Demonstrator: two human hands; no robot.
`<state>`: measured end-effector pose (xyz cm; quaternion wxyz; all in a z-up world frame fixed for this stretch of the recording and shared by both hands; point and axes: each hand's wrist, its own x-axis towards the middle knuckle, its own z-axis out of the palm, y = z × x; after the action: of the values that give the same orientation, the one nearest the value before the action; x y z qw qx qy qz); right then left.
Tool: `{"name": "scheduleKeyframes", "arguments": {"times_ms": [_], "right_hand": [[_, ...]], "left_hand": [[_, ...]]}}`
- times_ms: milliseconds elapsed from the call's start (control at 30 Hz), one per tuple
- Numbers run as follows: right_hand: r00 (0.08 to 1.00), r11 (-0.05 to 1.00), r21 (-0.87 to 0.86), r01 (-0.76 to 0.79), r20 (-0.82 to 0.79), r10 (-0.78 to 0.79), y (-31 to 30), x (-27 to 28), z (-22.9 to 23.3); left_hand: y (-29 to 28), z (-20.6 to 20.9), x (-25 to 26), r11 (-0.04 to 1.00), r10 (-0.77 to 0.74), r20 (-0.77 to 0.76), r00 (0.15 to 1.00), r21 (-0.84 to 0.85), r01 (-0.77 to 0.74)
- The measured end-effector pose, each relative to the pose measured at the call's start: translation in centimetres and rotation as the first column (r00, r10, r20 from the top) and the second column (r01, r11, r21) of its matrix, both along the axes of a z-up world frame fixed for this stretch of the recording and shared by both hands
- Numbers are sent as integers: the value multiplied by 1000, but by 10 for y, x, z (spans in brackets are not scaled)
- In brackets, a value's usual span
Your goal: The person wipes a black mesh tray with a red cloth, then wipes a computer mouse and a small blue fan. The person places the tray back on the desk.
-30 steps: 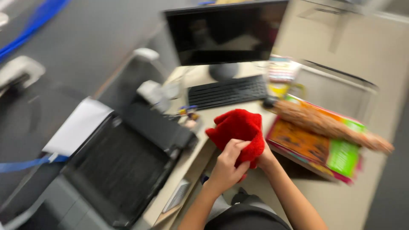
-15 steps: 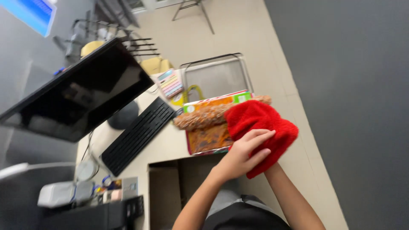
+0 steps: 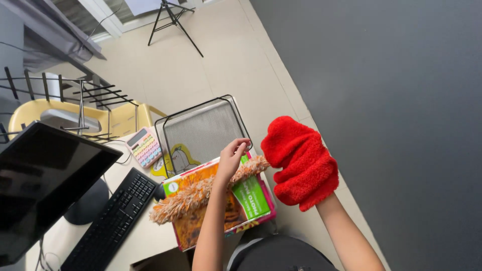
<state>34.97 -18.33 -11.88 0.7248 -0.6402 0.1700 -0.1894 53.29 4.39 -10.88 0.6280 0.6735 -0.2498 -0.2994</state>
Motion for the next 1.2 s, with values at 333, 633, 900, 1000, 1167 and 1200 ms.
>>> {"name": "scheduleKeyframes", "arguments": {"times_ms": [333, 633, 900, 1000, 1167, 1200], "right_hand": [[936, 900, -292, -324, -238, 260, -97, 105, -41], [789, 544, -578, -608, -366, 493, -90, 325, 10], [666, 176, -717, -674, -488, 564, -51, 411, -37], [647, 58, -755, -653, -517, 560, -29, 431, -60], [660, -72, -791, -607, -553, 509, -15, 473, -196], [687, -83, -802, -591, -555, 469, -15, 475, -202]], "left_hand": [[-22, -97, 28, 946, 217, 147, 965, 214, -245], [-74, -189, 68, 729, 408, 340, 847, 437, -527], [-109, -186, 50, 499, 544, 212, 812, 697, -515], [-115, -162, 52, 439, 558, 155, 815, 779, -448], [-126, -156, 45, 382, 580, 150, 800, 818, -430], [-127, -156, 43, 372, 574, 172, 800, 816, -442]]}}
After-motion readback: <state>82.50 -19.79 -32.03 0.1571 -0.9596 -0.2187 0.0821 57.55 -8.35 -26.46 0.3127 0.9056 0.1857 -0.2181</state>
